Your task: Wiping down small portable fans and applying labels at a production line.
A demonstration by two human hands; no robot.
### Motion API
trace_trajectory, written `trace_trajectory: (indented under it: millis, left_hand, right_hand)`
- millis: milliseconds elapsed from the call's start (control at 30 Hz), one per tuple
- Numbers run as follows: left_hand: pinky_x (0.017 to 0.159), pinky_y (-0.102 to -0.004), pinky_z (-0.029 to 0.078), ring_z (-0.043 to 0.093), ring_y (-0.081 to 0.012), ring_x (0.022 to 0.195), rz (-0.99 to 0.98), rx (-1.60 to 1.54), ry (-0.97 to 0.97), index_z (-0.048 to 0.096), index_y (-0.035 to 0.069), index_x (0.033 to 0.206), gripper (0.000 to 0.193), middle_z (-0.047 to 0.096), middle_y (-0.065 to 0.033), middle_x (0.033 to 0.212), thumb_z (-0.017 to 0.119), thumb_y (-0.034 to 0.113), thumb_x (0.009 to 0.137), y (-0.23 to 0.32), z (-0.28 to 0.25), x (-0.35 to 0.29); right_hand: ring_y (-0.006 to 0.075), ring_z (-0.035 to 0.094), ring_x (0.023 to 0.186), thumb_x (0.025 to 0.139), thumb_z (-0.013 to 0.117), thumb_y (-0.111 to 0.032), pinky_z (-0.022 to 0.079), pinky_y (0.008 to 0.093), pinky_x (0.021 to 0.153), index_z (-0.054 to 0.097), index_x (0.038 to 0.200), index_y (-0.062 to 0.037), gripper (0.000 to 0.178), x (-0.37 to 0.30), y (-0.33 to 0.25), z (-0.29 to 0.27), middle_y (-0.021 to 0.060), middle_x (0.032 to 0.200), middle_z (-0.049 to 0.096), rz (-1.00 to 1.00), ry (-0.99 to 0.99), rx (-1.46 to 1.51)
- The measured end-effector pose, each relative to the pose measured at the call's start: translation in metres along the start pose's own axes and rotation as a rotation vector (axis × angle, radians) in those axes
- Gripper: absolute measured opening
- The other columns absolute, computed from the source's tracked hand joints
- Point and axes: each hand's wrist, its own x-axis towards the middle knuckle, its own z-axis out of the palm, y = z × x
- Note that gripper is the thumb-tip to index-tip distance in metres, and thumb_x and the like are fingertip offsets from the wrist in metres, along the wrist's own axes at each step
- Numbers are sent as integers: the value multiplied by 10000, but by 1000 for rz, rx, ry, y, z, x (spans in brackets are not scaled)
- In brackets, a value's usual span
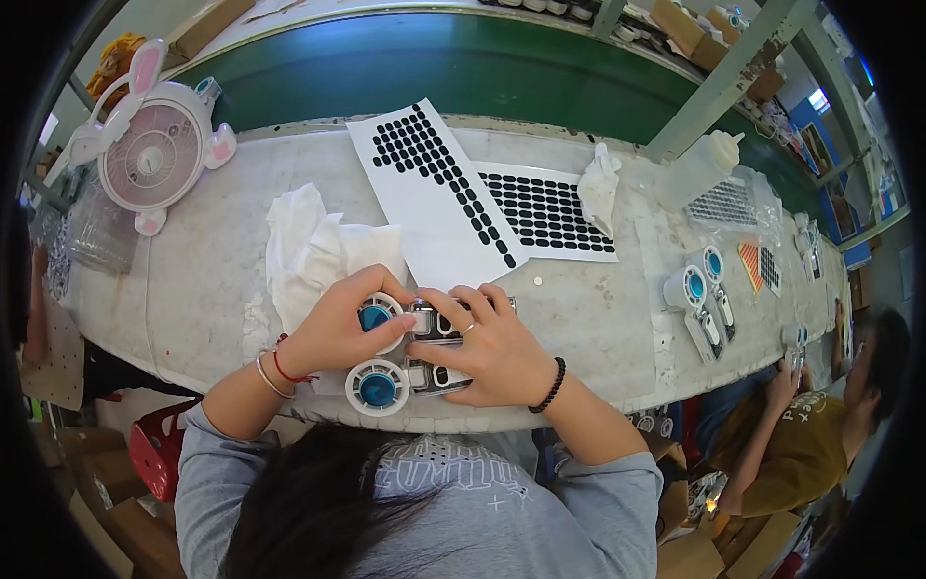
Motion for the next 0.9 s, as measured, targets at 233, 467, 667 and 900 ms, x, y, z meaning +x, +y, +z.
trace_trajectory:
  millis: [233, 467, 667, 900]
  left_hand:
    - [717, -276, 466, 588, -148, 783, -130, -74, -8, 609, -4, 930, 123, 641, -93, 883, 540, 98, 926, -9, -2, 2]
    - [749, -343, 473, 567, -263, 895, 61, 599, 336, 632, 58, 946, 189, 606, -94, 911, 676, 82, 764, -3, -46, 0]
    - [724, -327, 467, 579, -252, 826, -62, 366, 272, 633, 31, 955, 247, 608, -77, 861, 671, -5, 714, -19, -43, 2]
    - [729, -325, 464, 571, -234, 781, 262, 260, 89, 672, 68, 891, 250, 609, -60, 825, 681, -21, 658, -4, -12, 14]
  right_hand:
    - [314, 446, 1129, 559, 764, -289, 345, 465, 945, 630, 1074, -273, 532, -3, 4, 2, 122, 1388, 407, -3, -14, 7]
    - [321, 450, 1126, 549, 770, -288, 348, 458, 943, 635, 1081, -272, 549, -1, 6, -1, 122, 1385, 410, 17, -42, 48]
    - [326, 450, 1122, 543, 773, -288, 350, 458, 942, 641, 1073, -273, 546, 2, 5, -2, 118, 1371, 417, 36, -64, 60]
    - [360, 455, 1095, 525, 765, -309, 347, 475, 942, 670, 1058, -270, 543, 0, 8, 2, 138, 1242, 482, 48, -80, 52]
